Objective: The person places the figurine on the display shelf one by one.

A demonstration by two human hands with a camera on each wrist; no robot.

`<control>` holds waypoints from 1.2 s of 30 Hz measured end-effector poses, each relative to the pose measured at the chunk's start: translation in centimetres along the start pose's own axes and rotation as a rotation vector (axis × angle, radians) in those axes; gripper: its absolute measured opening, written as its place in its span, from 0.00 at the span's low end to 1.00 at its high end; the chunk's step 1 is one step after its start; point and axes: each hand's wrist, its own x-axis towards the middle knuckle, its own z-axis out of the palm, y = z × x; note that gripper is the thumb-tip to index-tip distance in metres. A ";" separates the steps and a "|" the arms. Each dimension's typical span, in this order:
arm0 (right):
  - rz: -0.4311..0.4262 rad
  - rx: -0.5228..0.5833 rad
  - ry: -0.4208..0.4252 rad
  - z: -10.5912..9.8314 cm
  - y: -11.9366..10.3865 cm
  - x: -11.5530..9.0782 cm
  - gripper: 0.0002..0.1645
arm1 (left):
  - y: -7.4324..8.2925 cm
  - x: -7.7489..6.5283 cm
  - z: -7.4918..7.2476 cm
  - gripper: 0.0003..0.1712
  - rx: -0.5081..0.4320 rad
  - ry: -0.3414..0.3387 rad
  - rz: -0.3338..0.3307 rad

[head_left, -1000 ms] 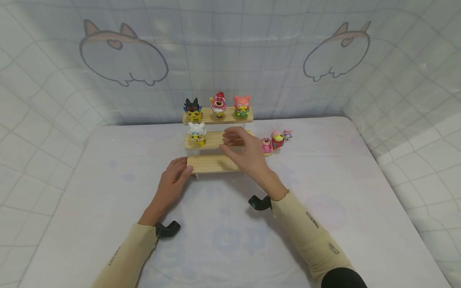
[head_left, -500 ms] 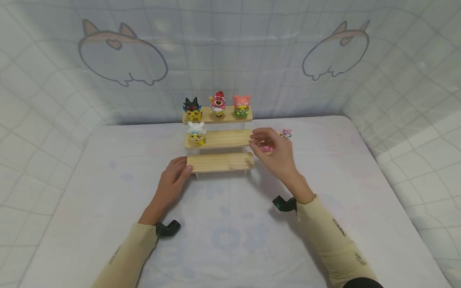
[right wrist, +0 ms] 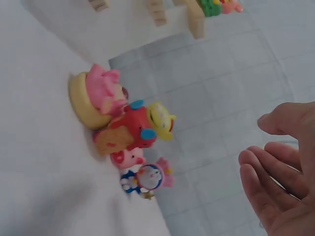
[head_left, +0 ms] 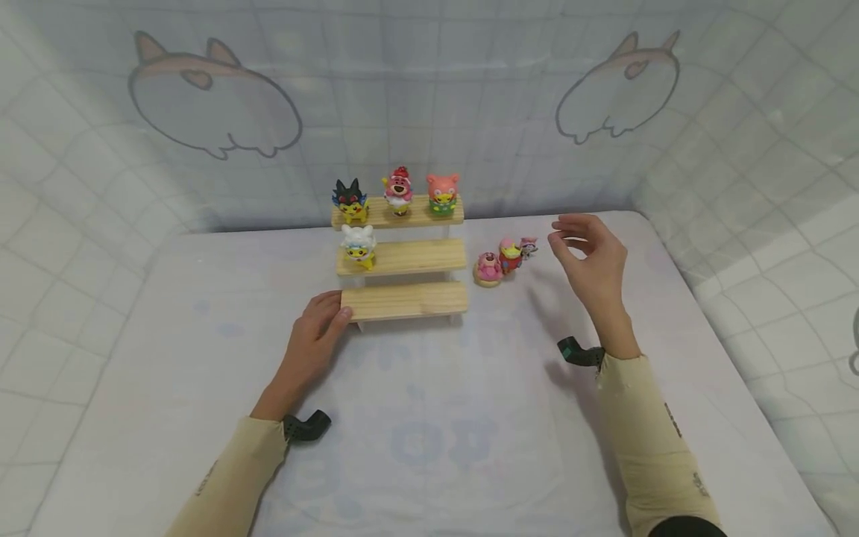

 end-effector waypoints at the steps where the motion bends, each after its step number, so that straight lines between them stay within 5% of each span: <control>1: 0.011 -0.015 -0.013 0.0 0.6 0.0 0.17 | 0.0 0.0 0.0 0.20 0.000 -0.001 -0.001; 8: 0.082 -0.130 -0.165 1.1 3.0 -0.7 0.22 | -0.1 -0.1 -0.1 0.19 -0.006 -0.001 -0.007; 15: 0.120 -0.132 -0.242 2.5 3.8 -1.6 0.24 | -0.1 -0.1 -0.2 0.18 -0.007 0.003 0.002; 36: 0.169 -0.146 -0.275 4.3 5.6 -3.1 0.28 | -0.4 0.1 0.1 0.19 0.001 0.003 0.004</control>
